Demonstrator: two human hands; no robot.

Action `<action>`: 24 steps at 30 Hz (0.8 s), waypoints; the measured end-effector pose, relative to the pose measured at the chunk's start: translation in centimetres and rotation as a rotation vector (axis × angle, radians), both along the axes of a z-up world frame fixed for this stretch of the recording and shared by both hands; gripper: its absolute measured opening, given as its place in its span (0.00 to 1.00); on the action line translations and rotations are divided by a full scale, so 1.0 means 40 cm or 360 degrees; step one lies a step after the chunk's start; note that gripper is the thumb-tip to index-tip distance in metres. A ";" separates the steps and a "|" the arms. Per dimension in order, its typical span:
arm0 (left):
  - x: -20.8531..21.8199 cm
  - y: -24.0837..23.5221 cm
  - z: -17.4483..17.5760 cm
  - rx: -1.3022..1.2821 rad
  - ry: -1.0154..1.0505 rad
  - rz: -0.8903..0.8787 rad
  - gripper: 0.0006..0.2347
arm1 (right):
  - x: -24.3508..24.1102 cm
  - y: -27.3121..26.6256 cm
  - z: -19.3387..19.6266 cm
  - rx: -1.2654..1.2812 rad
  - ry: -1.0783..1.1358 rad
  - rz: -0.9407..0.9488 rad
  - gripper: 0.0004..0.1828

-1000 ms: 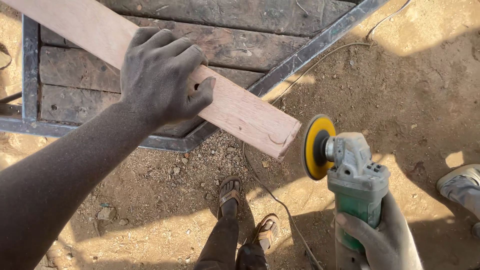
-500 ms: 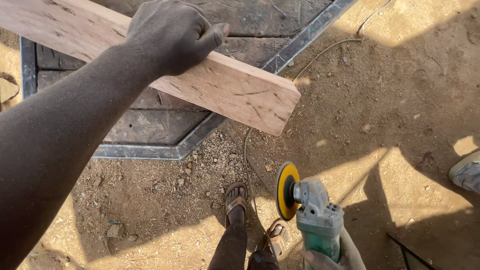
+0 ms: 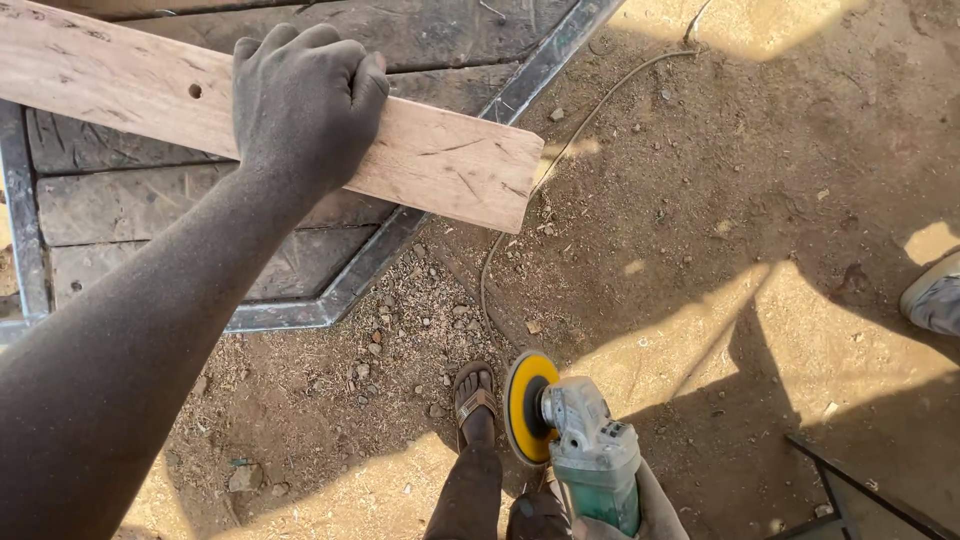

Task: Sanding the edges and surface of a wooden plank using an angle grinder with a sanding disc.

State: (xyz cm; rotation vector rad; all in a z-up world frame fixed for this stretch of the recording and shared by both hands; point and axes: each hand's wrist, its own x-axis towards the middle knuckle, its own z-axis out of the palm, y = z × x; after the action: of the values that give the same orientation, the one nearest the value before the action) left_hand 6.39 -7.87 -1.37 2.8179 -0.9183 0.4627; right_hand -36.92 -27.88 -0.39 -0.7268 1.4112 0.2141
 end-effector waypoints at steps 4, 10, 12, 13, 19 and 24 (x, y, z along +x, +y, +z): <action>-0.040 0.007 0.019 0.0014 -0.0018 0.0010 0.16 | 0.005 0.023 0.021 0.0122 0.0005 -0.0145 0.56; -0.080 0.011 0.025 0.0054 0.0091 -0.0012 0.15 | -0.170 0.004 -0.152 0.0219 -0.0482 -0.0130 0.56; -0.093 0.014 0.025 0.0099 0.0049 -0.0038 0.13 | -0.179 -0.019 -0.196 0.0820 -0.0244 -0.0578 0.39; -0.092 0.011 0.027 0.0099 0.0052 -0.0039 0.13 | -0.152 -0.010 -0.162 0.0819 -0.0241 -0.0580 0.39; -0.087 -0.021 0.054 0.0089 0.0140 0.0087 0.11 | -0.089 -0.010 -0.108 -0.0057 -0.0421 -0.0013 0.58; -0.071 -0.054 0.038 0.0066 0.0306 0.0467 0.16 | 0.007 -0.050 -0.057 0.0200 -0.0395 0.0190 0.32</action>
State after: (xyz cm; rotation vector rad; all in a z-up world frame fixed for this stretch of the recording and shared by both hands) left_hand 3.54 -10.04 0.14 2.9813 -0.4856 0.1996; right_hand -36.62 -29.89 -2.67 -0.7083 1.1101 0.2925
